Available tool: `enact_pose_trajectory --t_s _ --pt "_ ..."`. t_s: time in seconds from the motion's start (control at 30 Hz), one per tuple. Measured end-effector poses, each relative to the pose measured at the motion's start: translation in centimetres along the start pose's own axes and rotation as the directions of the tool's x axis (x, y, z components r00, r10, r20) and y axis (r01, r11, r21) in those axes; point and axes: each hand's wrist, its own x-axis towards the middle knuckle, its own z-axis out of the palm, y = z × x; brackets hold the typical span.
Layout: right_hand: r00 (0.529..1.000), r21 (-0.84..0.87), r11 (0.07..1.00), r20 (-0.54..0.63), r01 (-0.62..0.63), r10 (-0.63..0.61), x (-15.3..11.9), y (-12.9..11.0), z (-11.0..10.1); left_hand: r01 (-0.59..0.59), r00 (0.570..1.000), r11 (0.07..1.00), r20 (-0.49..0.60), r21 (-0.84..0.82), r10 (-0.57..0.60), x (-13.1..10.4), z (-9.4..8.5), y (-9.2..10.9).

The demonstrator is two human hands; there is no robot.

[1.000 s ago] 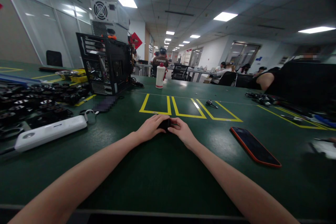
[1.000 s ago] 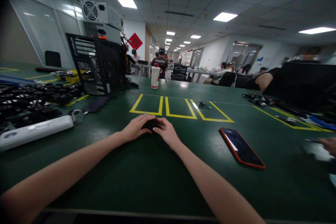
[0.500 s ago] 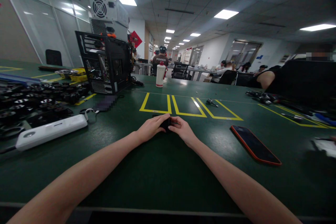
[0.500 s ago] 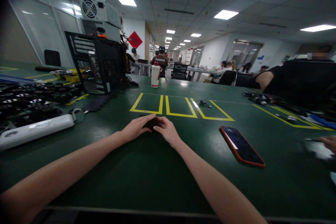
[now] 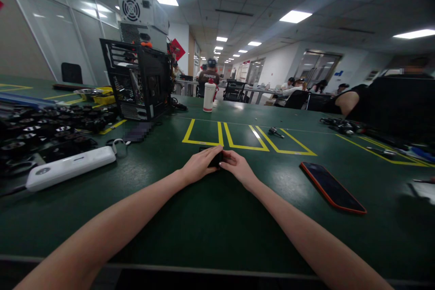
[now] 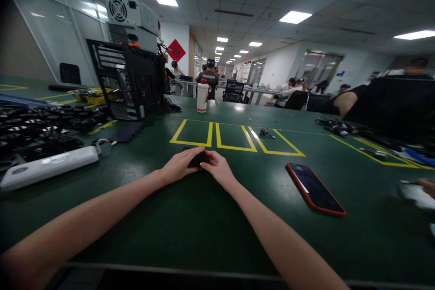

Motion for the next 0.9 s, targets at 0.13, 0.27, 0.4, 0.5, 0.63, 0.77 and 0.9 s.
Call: enact_pose_trajectory --t_s 0.13,0.27,0.4,0.5,0.63,0.77,0.9 --pt "0.998 -0.004 0.999 -0.037 -0.051 0.051 0.02 -0.09 -0.01 0.007 1.000 1.000 0.001 -0.011 -0.007 -0.07 -0.05 0.08" --pt "0.998 0.019 1.000 -0.056 0.001 0.000 0.41 -0.05 -0.02 0.009 1.000 1.000 -0.004 -0.027 -0.009 -0.05 0.06 0.01" --pt "0.999 0.002 1.000 -0.032 -0.013 0.013 0.42 -0.11 -0.12 0.011 1.000 0.999 -0.008 -0.039 -0.011 -0.04 0.14 -0.08" --pt "1.000 -0.010 1.000 0.002 -0.011 0.011 0.21 -0.14 -0.17 0.015 1.000 0.999 -0.007 -0.045 -0.016 -0.05 0.13 -0.07" --pt "0.999 -0.037 0.999 -0.033 0.022 -0.023 0.19 -0.10 -0.03 0.025 1.000 0.999 -0.007 -0.040 -0.025 -0.03 0.24 -0.05" --pt "0.996 -0.035 0.997 -0.063 0.062 -0.064 0.51 0.04 0.03 0.016 1.000 0.999 -0.017 -0.038 -0.017 0.00 0.47 -0.11" --pt "0.999 -0.040 0.999 -0.046 0.024 -0.026 0.54 0.09 -0.12 0.003 1.000 0.999 -0.020 -0.044 -0.004 -0.06 0.47 -0.14"
